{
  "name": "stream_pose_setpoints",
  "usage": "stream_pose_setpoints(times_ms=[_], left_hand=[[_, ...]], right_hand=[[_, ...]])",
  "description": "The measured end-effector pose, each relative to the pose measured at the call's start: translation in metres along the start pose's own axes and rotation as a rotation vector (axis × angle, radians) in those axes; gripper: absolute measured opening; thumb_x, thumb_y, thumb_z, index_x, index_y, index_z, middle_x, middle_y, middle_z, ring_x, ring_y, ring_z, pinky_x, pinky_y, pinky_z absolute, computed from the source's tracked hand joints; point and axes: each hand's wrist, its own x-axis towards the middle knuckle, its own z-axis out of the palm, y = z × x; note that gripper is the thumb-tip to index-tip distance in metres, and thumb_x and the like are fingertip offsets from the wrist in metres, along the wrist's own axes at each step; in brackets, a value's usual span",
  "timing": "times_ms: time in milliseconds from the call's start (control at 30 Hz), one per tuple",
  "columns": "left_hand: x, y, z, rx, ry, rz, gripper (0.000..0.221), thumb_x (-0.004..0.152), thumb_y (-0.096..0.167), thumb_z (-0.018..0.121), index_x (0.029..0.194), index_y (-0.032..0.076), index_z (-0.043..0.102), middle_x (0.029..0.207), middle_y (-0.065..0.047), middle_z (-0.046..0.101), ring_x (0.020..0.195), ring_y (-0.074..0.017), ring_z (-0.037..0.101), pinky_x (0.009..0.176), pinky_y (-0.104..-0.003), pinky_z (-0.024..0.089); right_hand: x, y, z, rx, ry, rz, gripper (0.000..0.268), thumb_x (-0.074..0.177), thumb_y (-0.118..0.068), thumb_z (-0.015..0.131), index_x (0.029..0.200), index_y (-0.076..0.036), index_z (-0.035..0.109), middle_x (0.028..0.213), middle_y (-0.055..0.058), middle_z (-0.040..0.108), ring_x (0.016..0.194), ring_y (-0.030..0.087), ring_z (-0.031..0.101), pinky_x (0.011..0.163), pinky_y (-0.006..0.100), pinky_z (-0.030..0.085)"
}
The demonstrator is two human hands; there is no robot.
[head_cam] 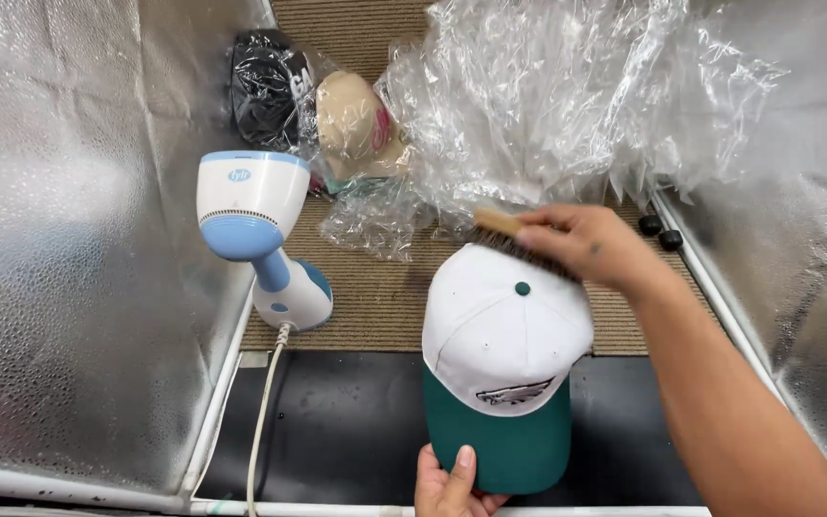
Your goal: A person uses a handheld steamer and a brush to clean and reshape a baseball cap at a workstation.
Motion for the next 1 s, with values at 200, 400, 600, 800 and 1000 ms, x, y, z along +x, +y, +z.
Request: stream_pose_setpoints(times_ms=[200, 400, 600, 800, 1000], left_hand=[[0.012, -0.01, -0.01, 0.083, 0.023, 0.068, 0.051, 0.088, 0.016, 0.064, 0.137, 0.006, 0.057, 0.09, -0.035, 0.068, 0.061, -0.0385, 0.058, 0.071, -0.07, 0.058], [0.007, -0.007, -0.006, 0.033, -0.009, 0.047, 0.046, 0.088, 0.012, 0.062, 0.133, 0.003, 0.055, 0.122, -0.033, 0.068, 0.102, -0.0511, 0.067, 0.068, -0.069, 0.056], [-0.012, 0.005, 0.009, 0.072, 0.025, 0.005, 0.051, 0.088, 0.015, 0.062, 0.138, 0.01, 0.057, 0.133, -0.022, 0.068, 0.115, -0.0447, 0.065, 0.077, -0.066, 0.055], [0.014, -0.007, -0.012, 0.018, -0.011, 0.005, 0.047, 0.086, 0.014, 0.066, 0.131, 0.005, 0.056, 0.124, -0.033, 0.07, 0.095, -0.0554, 0.069, 0.063, -0.065, 0.057], [-0.01, 0.005, 0.005, 0.08, 0.028, 0.016, 0.054, 0.088, 0.016, 0.063, 0.141, 0.009, 0.055, 0.133, -0.026, 0.069, 0.112, -0.048, 0.066, 0.074, -0.065, 0.056]], right_hand=[[0.074, 0.073, 0.007, -0.439, -0.219, 0.119, 0.038, 0.097, -0.035, 0.051, 0.119, -0.02, 0.078, 0.132, 0.001, 0.072, 0.118, 0.025, 0.065, 0.095, 0.04, 0.051], [-0.018, 0.039, 0.029, -0.136, 0.305, -0.972, 0.022, 0.094, -0.028, 0.07, 0.085, -0.008, 0.071, 0.086, 0.005, 0.069, 0.073, 0.025, 0.065, 0.064, 0.041, 0.046], [0.007, 0.03, 0.004, -0.326, 0.225, -0.423, 0.05, 0.096, -0.052, 0.055, 0.125, -0.017, 0.075, 0.1, 0.006, 0.077, 0.088, 0.027, 0.069, 0.07, 0.043, 0.05], [-0.044, 0.02, 0.023, -0.315, 0.13, -1.052, 0.035, 0.095, -0.043, 0.063, 0.12, -0.021, 0.075, 0.126, 0.002, 0.072, 0.088, 0.026, 0.063, 0.076, 0.04, 0.048], [0.058, 0.065, 0.014, -0.072, -0.029, -0.011, 0.05, 0.093, -0.057, 0.054, 0.096, -0.009, 0.07, 0.106, 0.008, 0.072, 0.095, 0.022, 0.064, 0.078, 0.036, 0.049]])
